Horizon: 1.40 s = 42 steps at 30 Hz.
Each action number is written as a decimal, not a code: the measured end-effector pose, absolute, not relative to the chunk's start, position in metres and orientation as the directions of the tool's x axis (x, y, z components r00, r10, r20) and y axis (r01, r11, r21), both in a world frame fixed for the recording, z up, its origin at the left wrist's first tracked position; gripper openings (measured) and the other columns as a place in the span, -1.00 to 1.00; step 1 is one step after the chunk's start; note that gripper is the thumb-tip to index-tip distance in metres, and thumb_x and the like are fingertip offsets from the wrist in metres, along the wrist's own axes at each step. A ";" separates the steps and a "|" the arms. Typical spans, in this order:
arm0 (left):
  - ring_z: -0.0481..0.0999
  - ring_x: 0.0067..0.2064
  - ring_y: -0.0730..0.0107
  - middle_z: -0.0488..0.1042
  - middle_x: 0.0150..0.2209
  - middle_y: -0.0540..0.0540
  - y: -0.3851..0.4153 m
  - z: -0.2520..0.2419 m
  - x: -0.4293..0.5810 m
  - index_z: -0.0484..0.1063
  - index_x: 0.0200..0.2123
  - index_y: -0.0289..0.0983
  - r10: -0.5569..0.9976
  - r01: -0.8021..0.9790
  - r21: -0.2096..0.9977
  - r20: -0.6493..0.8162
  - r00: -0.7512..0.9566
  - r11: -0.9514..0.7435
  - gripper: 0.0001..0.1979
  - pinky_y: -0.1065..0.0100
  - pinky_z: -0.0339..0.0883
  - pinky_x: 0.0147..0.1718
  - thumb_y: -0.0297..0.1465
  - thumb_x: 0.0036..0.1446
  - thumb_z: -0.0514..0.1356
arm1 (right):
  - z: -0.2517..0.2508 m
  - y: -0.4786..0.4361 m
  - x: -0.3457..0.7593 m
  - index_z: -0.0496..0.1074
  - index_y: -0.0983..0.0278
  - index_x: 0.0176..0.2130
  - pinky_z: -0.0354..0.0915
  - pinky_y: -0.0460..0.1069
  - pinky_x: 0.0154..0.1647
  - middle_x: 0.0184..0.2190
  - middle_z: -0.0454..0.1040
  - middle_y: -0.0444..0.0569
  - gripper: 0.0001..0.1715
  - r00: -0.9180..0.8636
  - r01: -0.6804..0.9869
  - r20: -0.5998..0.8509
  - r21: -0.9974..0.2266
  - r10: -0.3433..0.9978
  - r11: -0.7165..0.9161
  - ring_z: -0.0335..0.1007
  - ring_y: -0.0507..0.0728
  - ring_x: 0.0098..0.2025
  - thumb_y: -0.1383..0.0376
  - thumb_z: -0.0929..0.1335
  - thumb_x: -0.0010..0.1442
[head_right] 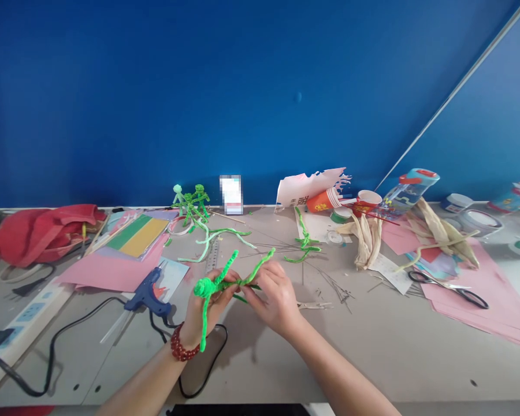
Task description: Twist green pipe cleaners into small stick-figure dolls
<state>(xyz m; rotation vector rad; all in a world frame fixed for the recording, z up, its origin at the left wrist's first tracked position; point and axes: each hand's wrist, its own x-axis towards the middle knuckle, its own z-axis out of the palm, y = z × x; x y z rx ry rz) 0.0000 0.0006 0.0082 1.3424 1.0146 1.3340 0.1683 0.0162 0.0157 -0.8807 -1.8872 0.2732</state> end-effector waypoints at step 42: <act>0.42 -0.29 0.39 0.39 -0.34 -0.04 0.004 0.010 -0.004 0.42 -0.32 -0.28 0.958 -0.352 0.936 0.084 0.273 0.018 -0.96 0.34 0.33 -0.26 -0.43 0.15 0.23 | 0.013 0.027 0.182 0.49 0.23 -0.11 0.37 0.00 -0.35 -0.35 0.46 0.01 -0.78 -0.349 0.183 0.650 -0.659 0.675 0.729 0.39 0.11 -0.34 0.30 0.39 0.19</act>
